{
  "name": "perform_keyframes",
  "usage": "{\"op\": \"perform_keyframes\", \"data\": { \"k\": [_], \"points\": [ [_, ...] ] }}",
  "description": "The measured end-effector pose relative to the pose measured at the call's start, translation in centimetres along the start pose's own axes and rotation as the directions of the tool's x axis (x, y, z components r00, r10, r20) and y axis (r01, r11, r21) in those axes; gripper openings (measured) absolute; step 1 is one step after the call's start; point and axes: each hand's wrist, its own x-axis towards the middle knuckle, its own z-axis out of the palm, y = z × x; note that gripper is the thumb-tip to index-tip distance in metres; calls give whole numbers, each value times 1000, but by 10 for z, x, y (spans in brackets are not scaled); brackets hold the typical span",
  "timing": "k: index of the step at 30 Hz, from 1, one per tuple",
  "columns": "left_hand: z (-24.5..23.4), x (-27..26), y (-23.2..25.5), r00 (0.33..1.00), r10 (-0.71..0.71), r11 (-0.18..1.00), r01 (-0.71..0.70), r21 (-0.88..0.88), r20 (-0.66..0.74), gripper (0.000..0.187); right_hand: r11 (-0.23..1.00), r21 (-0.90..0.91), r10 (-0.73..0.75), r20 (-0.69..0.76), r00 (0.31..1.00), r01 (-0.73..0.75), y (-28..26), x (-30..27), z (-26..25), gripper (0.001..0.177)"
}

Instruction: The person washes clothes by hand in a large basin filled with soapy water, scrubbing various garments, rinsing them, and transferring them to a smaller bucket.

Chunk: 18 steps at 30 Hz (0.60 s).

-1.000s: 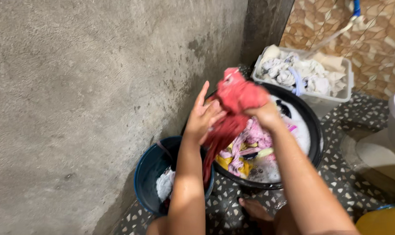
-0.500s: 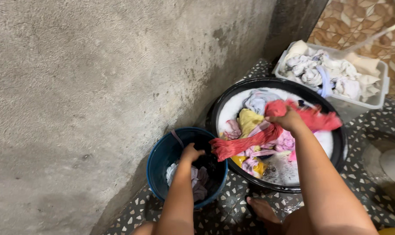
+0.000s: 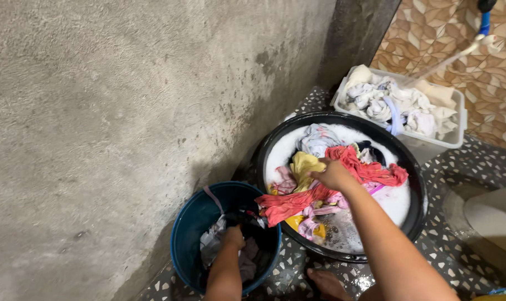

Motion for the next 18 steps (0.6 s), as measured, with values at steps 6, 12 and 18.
{"op": "perform_keyframes", "data": {
  "k": [6,12,18],
  "points": [
    [-31,21,17,890,23,849,-258,-461,-456,54,994,-71,-71,157,985,83,-61,-35,-13,84],
    [-137,-44,61,958,-40,542,-219,-812,-284,51,967,-31,-234,301,925,254,-92,-70,-15,100],
    [-225,-135,171,822,220,216,-566,-795,-525,36,918,273,-373,353,858,287,-101,-97,-32,101]
  ]
}}
